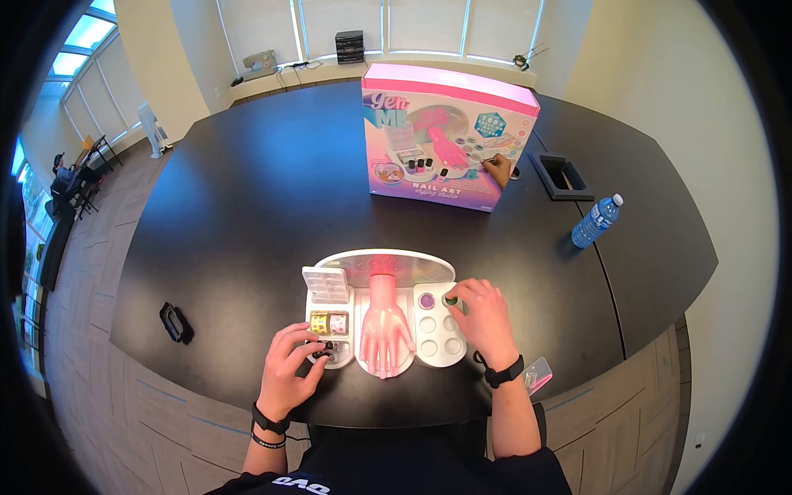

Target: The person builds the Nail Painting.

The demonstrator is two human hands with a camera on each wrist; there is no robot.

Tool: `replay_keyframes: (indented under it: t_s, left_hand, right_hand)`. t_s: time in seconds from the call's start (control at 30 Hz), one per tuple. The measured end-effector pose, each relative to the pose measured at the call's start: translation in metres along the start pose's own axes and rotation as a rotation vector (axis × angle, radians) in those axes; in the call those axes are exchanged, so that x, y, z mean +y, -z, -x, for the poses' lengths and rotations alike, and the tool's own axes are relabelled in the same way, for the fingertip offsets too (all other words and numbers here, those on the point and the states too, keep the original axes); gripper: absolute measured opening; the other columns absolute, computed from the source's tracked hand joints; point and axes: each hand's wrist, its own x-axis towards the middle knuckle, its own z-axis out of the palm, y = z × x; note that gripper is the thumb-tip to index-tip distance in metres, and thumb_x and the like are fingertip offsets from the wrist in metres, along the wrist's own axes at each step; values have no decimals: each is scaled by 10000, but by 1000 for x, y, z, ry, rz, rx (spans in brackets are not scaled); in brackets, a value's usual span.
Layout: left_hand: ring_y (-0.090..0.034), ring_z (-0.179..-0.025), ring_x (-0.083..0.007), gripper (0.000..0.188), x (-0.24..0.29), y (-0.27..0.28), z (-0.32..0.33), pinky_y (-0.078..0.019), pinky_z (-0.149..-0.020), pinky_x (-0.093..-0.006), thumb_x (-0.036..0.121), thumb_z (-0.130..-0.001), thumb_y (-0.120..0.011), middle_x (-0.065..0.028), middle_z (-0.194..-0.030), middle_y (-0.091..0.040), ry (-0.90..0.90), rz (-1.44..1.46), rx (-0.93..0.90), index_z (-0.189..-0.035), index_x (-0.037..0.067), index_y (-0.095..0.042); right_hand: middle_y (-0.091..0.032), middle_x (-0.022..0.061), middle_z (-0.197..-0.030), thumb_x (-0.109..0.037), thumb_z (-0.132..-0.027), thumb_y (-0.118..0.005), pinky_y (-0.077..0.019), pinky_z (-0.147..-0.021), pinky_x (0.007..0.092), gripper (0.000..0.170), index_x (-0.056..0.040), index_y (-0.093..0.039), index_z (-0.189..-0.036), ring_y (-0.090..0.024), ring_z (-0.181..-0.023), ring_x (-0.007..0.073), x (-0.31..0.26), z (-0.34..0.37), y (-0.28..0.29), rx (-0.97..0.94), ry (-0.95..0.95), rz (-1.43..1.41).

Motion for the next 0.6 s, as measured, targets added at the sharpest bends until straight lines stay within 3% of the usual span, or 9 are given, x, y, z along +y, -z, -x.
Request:
replay_keyframes:
  t_s: [0.6]
  left_hand:
    - [-690, -1254, -351, 252, -1, -3, -2, -555, -1047, -481, 76, -842, -879, -88, -1187, -740, -9, -2, -13, -1072, 74, -775]
  right_hand:
    - [-769, 59, -1174, -98, -863, -852, -543, -977, 470, 220, -97, -794, -1075, -689, -1111, 325, 2, 0, -1, -14, -2, -28]
